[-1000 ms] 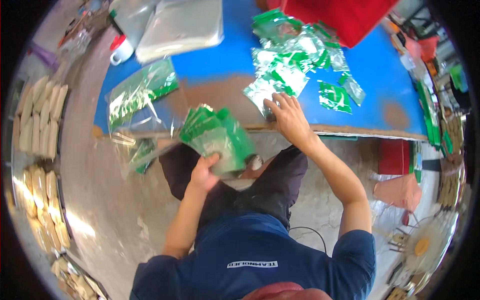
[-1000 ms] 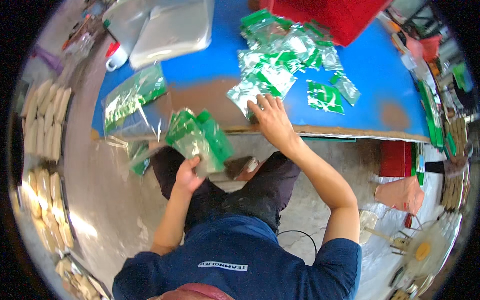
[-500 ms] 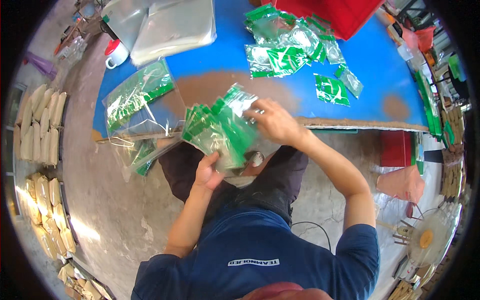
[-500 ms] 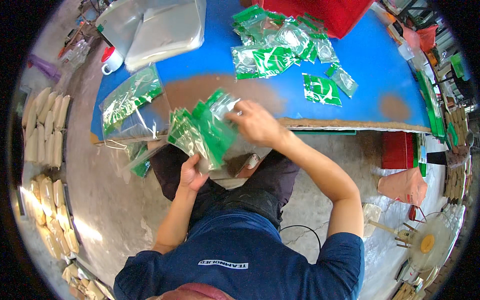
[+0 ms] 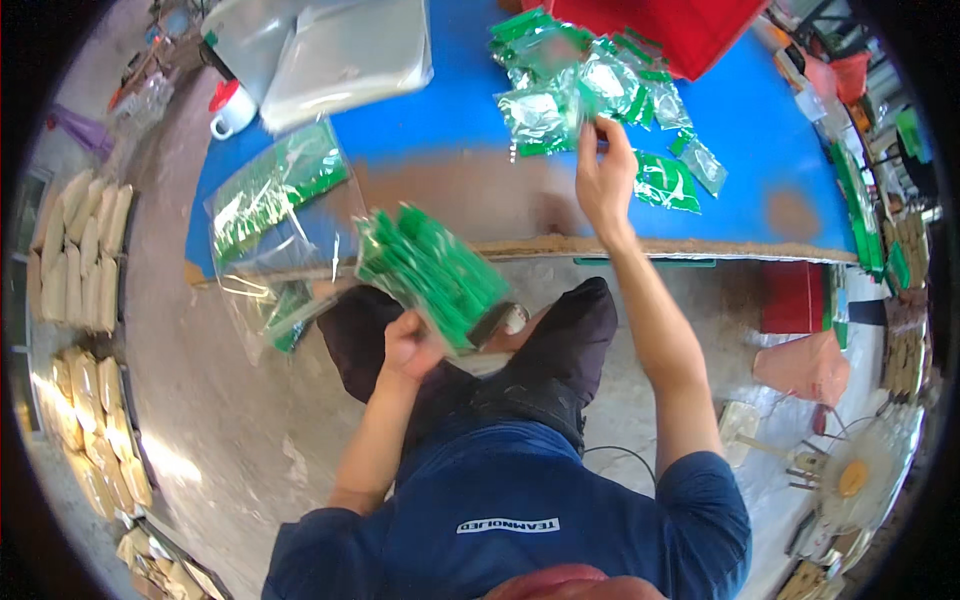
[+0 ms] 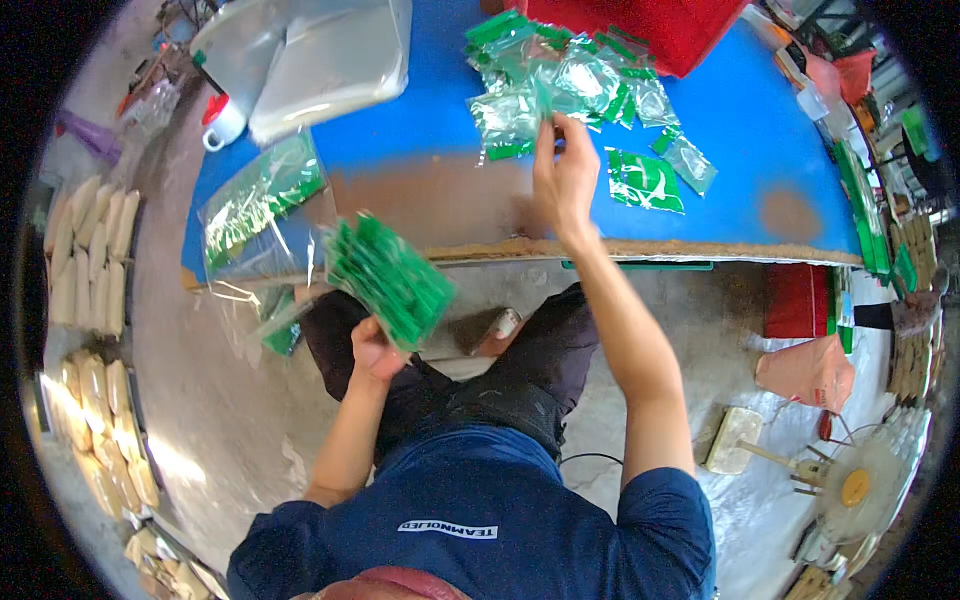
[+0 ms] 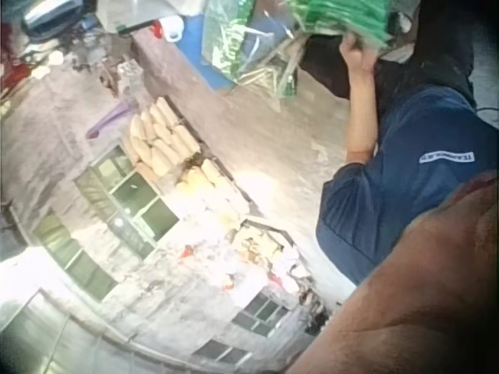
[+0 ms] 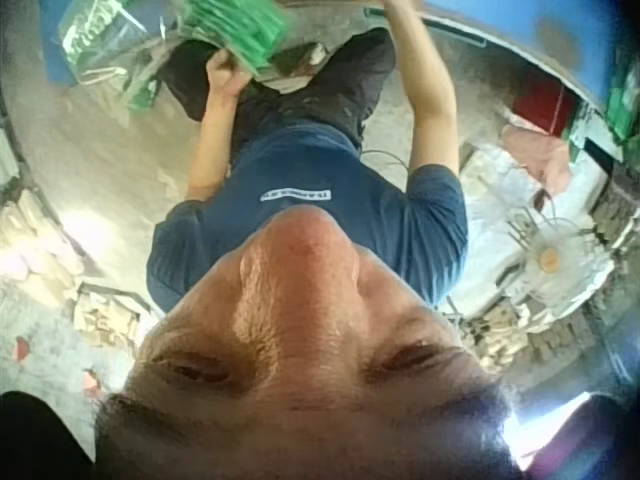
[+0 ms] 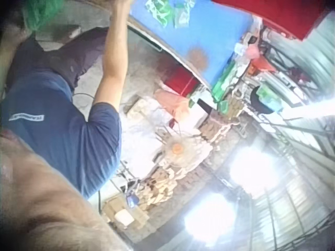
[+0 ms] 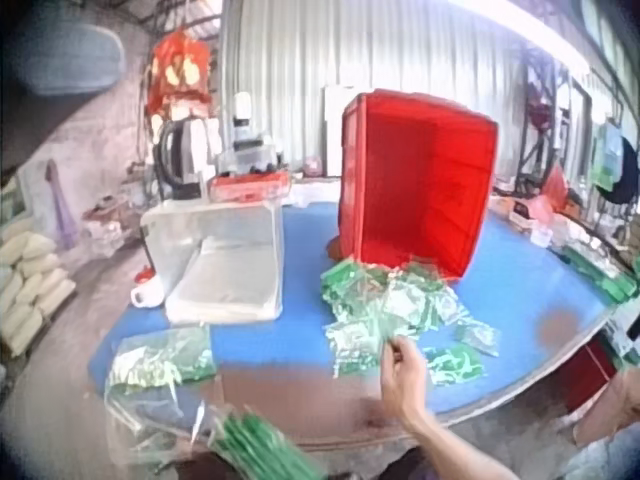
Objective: Sorting and placing small green packets into plastic bags.
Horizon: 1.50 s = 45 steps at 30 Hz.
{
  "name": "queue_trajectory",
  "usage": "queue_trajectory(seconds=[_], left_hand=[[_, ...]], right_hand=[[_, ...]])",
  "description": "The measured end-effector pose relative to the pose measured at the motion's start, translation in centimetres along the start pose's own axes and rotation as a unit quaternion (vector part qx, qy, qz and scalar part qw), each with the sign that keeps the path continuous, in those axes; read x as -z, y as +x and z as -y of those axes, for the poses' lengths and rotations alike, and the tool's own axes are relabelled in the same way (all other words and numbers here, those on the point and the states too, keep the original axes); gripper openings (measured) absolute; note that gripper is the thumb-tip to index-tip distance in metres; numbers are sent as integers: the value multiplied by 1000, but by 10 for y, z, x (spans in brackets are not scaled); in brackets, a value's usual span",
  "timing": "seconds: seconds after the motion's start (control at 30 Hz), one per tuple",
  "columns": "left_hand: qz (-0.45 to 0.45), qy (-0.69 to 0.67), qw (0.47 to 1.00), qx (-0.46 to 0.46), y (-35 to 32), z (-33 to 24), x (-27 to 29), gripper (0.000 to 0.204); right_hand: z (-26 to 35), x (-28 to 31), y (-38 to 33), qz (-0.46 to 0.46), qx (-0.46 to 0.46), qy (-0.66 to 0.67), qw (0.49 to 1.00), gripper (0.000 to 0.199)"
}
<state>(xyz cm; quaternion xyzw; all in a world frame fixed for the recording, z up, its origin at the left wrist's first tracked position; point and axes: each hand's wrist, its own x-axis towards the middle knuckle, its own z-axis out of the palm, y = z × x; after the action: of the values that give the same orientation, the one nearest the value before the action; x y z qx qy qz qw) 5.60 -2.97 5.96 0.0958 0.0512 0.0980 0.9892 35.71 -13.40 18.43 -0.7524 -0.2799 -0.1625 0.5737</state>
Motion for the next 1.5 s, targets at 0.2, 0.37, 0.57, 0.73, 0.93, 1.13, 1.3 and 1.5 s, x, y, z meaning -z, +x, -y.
queue_trajectory(seconds=[0.2,0.37,0.57,0.73,0.93,1.13,1.3,1.5], left_hand=[[-53,-19,996,-71,22,1,-27,58],[-164,96,976,-105,3,4,-29,45],[-164,209,954,-138,-49,-8,-33,54],[-149,139,973,-112,-49,-17,-11,59],[-172,137,969,-109,-13,-16,-24,53],[-211,151,959,-114,6,-6,-26,51],[-250,159,949,-109,-6,-24,-36,60],[-223,209,947,-99,-1,-33,-23,42]], right_hand=[[40,-2,-78,364,-208,208,884,26],[-27,-68,18,125,96,-302,940,39],[-17,-71,-46,334,256,-240,875,32],[5,-25,-71,358,266,-52,894,15],[-2,-14,-70,449,217,68,864,17],[-5,-2,-66,440,114,116,883,24],[-17,-11,-69,429,152,141,879,27],[-15,-3,-73,357,130,193,905,20]])
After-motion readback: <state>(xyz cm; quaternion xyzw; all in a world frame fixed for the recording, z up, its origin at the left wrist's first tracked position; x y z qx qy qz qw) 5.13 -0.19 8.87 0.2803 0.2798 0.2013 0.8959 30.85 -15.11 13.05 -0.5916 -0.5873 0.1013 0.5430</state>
